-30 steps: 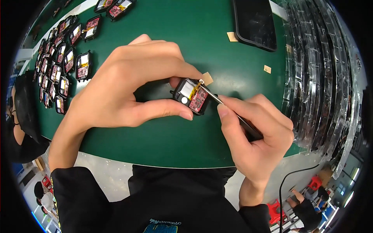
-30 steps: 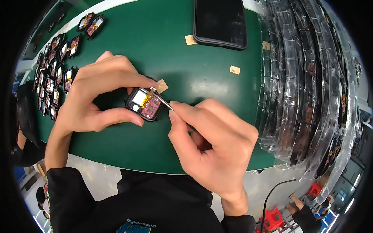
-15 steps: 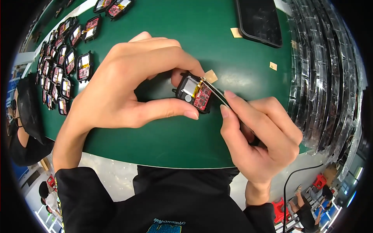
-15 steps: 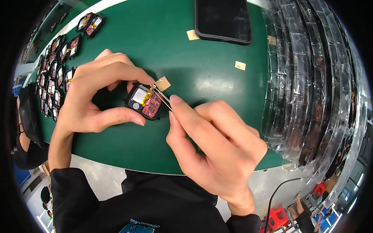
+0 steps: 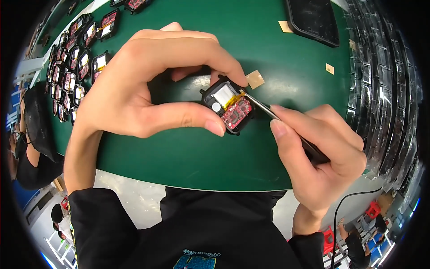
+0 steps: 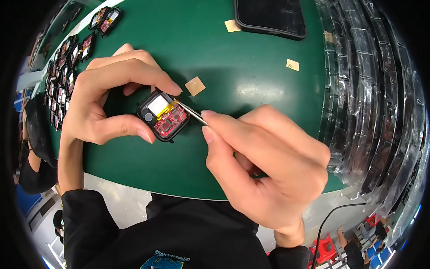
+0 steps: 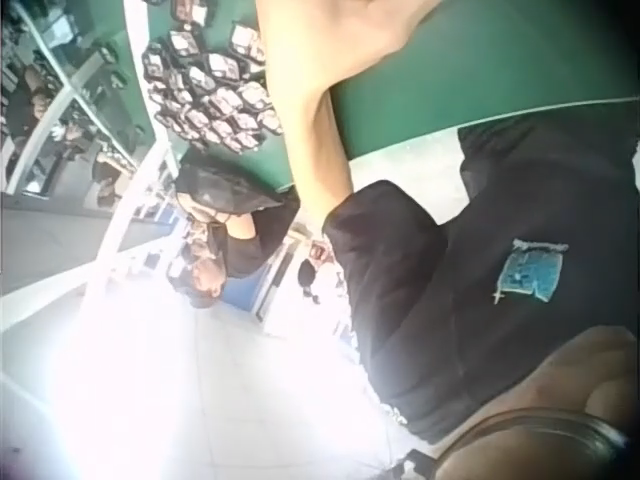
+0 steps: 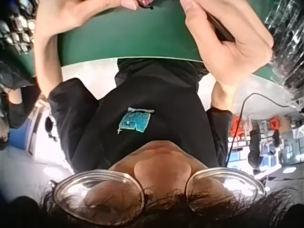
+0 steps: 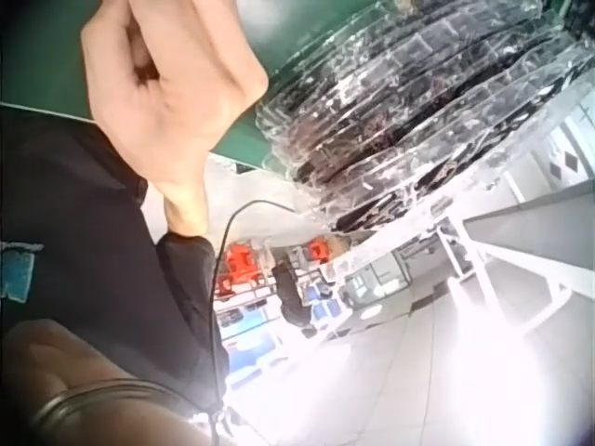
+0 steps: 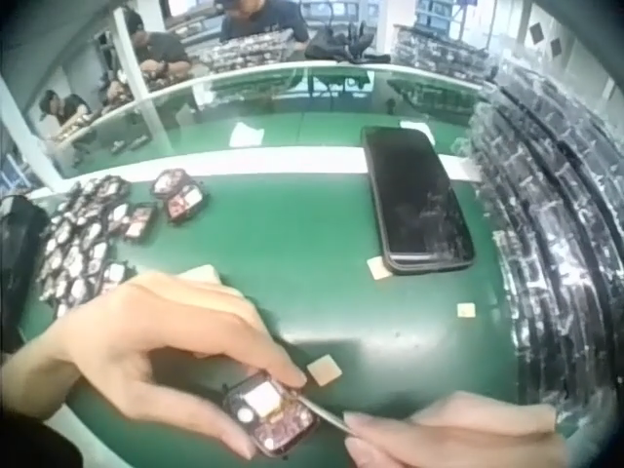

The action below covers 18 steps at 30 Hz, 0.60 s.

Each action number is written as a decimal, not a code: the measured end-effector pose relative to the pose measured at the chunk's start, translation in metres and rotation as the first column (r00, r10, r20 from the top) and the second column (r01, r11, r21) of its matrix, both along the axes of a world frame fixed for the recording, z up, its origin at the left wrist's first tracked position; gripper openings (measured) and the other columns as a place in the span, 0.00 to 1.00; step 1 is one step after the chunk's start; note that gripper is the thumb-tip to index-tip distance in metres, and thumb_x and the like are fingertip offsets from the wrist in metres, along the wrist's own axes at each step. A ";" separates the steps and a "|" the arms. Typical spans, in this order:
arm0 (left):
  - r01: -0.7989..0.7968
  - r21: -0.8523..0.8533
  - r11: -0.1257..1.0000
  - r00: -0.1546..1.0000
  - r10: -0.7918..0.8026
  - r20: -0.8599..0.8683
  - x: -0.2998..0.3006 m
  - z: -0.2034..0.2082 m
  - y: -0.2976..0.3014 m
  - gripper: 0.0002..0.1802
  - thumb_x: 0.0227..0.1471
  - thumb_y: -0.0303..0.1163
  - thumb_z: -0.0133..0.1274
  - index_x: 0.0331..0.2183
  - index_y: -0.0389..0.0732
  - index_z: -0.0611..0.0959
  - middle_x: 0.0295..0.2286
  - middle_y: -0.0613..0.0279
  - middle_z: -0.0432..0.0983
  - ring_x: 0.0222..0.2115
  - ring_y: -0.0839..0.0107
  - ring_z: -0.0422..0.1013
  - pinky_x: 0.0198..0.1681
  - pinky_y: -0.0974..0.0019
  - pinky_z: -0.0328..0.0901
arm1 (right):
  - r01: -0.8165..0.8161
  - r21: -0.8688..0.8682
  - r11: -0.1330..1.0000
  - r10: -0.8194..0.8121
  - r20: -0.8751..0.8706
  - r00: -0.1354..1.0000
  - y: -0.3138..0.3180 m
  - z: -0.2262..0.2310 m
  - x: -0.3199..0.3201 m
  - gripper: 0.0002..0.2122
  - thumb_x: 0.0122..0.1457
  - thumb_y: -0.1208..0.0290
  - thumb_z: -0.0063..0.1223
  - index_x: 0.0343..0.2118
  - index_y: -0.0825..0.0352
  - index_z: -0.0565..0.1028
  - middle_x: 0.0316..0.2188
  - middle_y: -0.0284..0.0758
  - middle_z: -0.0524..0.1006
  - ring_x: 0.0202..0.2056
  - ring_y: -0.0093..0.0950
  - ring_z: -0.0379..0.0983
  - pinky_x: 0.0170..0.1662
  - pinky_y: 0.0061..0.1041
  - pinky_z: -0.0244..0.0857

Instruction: Applying small adhesive tape strips to circuit boards for smartwatch assembly using tweezers.

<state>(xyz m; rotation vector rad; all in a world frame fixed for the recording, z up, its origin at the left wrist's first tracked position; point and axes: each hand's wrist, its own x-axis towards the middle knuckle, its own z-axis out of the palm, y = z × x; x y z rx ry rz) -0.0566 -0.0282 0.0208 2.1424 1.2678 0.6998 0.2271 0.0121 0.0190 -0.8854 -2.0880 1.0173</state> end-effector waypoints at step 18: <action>0.055 0.078 0.995 0.998 -0.055 0.008 0.006 -0.004 -0.001 0.32 0.43 0.52 0.78 0.41 0.36 0.92 0.33 0.60 0.87 0.31 0.67 0.77 0.39 0.62 0.59 | -0.026 -0.002 1.000 0.026 0.045 0.999 -0.002 -0.002 0.000 0.12 0.52 0.87 0.70 0.40 0.73 0.89 0.23 0.33 0.79 0.23 0.17 0.69 0.26 0.18 0.56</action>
